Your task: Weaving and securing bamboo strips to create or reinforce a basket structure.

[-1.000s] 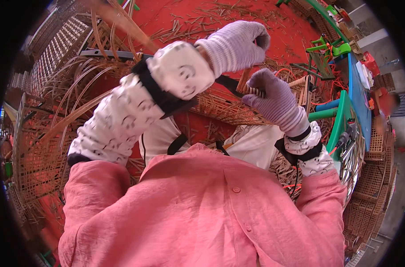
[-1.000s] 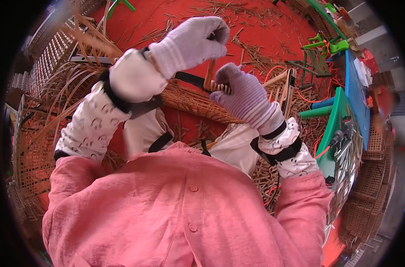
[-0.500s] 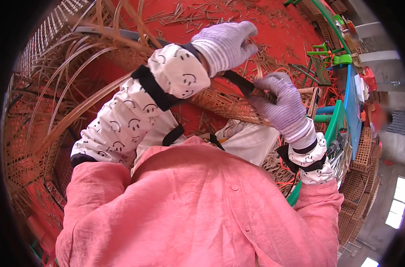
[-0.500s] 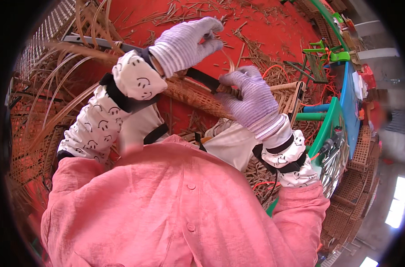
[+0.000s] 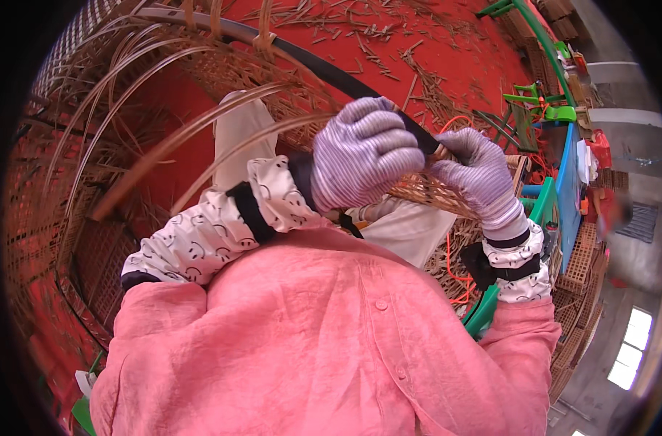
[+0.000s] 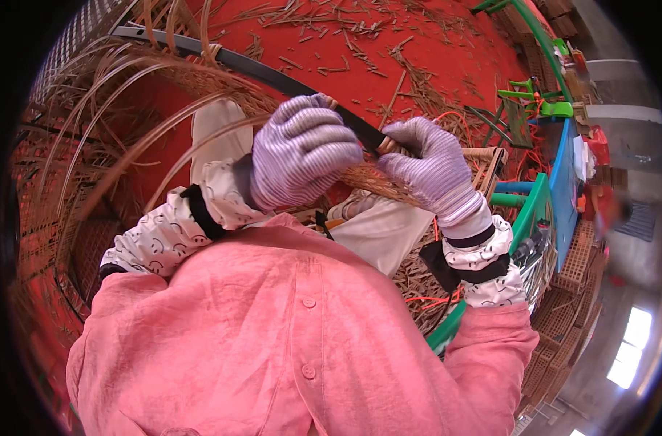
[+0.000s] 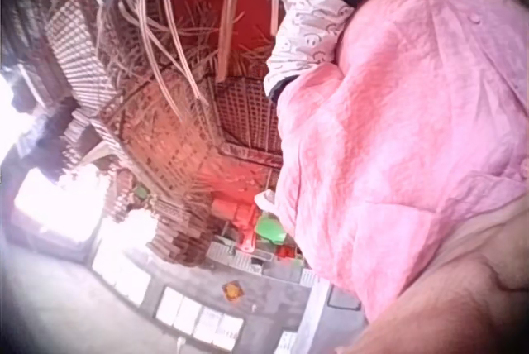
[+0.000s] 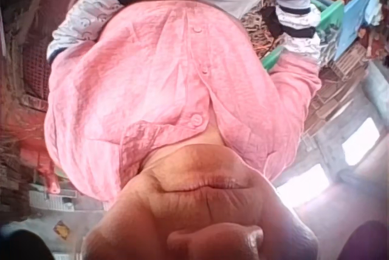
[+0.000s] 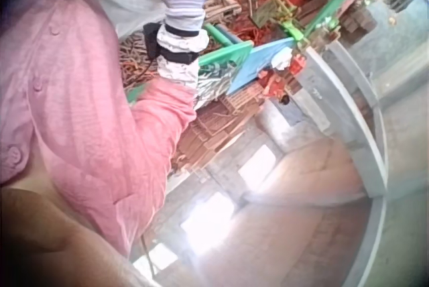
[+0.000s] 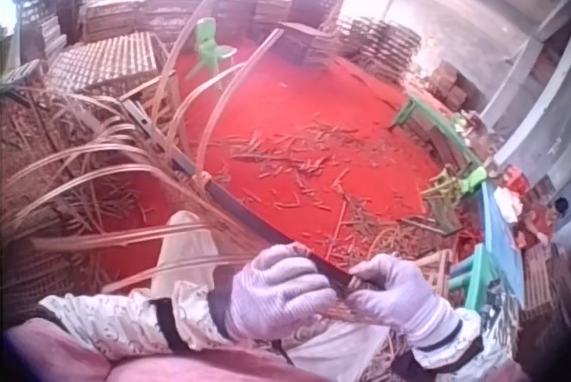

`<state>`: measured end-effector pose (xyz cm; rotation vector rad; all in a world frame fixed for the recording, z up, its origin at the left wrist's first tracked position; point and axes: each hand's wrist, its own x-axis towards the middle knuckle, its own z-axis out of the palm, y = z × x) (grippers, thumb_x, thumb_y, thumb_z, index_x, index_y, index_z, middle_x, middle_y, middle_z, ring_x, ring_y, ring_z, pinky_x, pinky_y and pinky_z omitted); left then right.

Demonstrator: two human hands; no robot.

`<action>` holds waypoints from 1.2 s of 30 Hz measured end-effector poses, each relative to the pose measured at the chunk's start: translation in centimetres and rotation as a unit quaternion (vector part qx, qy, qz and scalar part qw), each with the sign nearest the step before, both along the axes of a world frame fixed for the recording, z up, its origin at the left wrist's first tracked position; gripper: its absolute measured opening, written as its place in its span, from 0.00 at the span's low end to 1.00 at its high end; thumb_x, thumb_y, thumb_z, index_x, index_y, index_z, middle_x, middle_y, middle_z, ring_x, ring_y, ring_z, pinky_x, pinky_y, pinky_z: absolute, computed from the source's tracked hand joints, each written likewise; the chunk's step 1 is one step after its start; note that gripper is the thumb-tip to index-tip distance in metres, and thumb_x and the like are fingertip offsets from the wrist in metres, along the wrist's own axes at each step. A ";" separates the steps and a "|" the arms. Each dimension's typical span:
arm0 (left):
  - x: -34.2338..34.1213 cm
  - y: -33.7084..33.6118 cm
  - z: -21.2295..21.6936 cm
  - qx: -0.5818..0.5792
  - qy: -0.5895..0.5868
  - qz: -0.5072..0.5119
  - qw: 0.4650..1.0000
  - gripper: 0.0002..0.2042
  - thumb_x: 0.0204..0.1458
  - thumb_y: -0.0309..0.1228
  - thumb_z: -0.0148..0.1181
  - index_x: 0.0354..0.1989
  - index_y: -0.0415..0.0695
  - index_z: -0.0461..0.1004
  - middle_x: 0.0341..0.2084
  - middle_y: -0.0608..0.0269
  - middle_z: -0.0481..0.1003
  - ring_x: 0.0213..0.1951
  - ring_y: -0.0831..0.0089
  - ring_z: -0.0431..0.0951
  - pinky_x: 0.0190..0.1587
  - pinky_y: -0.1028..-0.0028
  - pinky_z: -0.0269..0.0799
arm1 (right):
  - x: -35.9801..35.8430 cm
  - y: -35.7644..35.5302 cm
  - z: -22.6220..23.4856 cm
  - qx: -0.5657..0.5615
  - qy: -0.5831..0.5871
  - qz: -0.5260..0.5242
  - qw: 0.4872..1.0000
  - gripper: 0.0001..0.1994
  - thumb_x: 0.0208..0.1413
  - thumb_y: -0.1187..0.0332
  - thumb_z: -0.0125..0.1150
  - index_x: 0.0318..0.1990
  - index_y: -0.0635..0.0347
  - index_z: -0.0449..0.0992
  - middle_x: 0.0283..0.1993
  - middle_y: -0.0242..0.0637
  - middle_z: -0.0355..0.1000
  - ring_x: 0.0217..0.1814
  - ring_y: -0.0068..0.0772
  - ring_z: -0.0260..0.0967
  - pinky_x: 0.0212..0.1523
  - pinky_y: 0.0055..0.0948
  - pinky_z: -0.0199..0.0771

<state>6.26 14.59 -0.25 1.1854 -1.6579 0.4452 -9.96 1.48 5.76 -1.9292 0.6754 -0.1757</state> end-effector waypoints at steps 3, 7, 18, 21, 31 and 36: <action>-0.9 0.0 -2.1 0.012 0.013 0.021 1.000 0.13 0.31 0.28 0.59 0.31 0.52 0.73 0.33 0.70 0.74 0.43 0.70 0.70 0.47 0.63 0.63 | 0.4 -0.7 0.0 0.105 0.009 -0.013 0.994 0.20 0.41 0.78 0.63 0.44 0.66 0.67 0.38 0.36 0.70 0.38 0.22 0.68 0.40 0.23 0.71; -3.1 0.4 -1.7 0.068 0.135 0.074 0.986 0.14 0.33 0.36 0.65 0.31 0.52 0.73 0.34 0.70 0.74 0.45 0.69 0.69 0.49 0.64 0.60 | 1.1 -1.2 1.3 0.185 0.052 -0.007 0.981 0.24 0.38 0.79 0.63 0.47 0.66 0.65 0.40 0.37 0.69 0.39 0.23 0.68 0.41 0.23 0.71; -5.0 -1.4 -1.7 0.062 0.142 0.185 0.970 0.14 0.29 0.40 0.66 0.28 0.51 0.75 0.31 0.72 0.74 0.46 0.70 0.65 0.48 0.65 0.56 | 1.2 -1.6 1.4 0.193 0.057 0.004 0.979 0.25 0.38 0.80 0.61 0.48 0.66 0.63 0.39 0.35 0.69 0.37 0.21 0.67 0.37 0.18 0.70; -5.2 -1.6 -1.5 0.067 0.159 0.198 0.965 0.11 0.30 0.36 0.65 0.26 0.52 0.76 0.30 0.73 0.74 0.44 0.71 0.65 0.47 0.66 0.55 | 0.9 -1.4 0.4 0.151 0.042 0.011 0.988 0.24 0.38 0.79 0.63 0.47 0.66 0.64 0.40 0.37 0.69 0.37 0.22 0.68 0.36 0.19 0.71; -5.0 -0.6 -1.2 0.112 0.188 0.185 0.958 0.10 0.30 0.36 0.65 0.26 0.53 0.76 0.27 0.74 0.75 0.44 0.71 0.67 0.48 0.67 0.56 | 0.9 0.1 0.8 0.112 0.006 -0.032 0.993 0.13 0.39 0.76 0.65 0.36 0.67 0.72 0.30 0.32 0.71 0.30 0.18 0.67 0.31 0.19 0.69; -5.1 -0.3 -0.7 0.110 0.174 0.196 0.959 0.12 0.30 0.38 0.66 0.26 0.53 0.76 0.27 0.73 0.75 0.45 0.71 0.67 0.49 0.67 0.56 | 0.9 -0.2 0.6 0.127 0.004 -0.008 0.992 0.11 0.42 0.77 0.63 0.36 0.66 0.73 0.30 0.30 0.71 0.29 0.17 0.66 0.29 0.18 0.69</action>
